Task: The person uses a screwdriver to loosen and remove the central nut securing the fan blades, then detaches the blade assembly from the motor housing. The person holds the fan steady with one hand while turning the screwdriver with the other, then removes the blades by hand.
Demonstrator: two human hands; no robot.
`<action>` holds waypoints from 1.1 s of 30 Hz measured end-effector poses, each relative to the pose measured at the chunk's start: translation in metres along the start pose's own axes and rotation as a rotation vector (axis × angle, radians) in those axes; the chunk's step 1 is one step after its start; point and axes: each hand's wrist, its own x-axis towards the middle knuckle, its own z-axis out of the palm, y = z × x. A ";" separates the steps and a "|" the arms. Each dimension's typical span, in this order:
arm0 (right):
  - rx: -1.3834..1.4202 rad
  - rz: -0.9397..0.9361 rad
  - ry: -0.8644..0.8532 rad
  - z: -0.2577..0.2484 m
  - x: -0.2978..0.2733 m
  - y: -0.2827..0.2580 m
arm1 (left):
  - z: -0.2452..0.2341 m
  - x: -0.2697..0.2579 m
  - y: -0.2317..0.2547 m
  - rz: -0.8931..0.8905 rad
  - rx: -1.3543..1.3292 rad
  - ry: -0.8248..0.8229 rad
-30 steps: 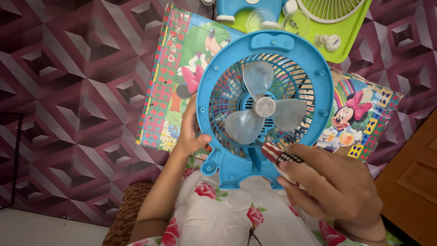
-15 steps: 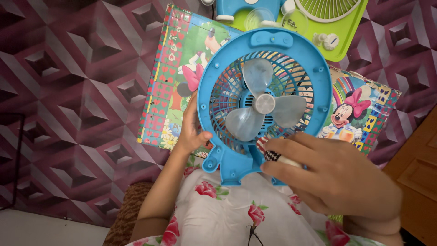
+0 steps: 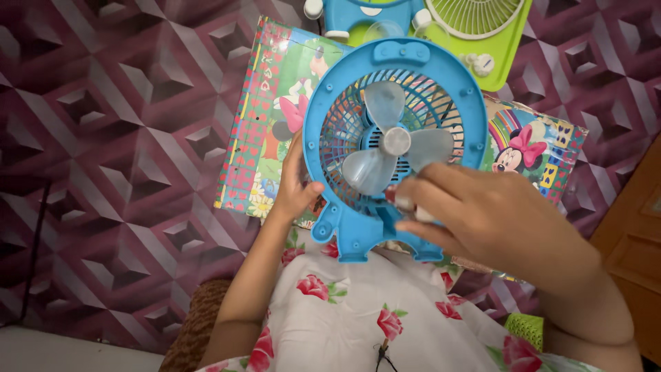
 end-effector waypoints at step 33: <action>-0.063 0.177 0.074 0.007 -0.012 -0.035 | 0.098 0.024 0.113 0.070 0.256 -0.147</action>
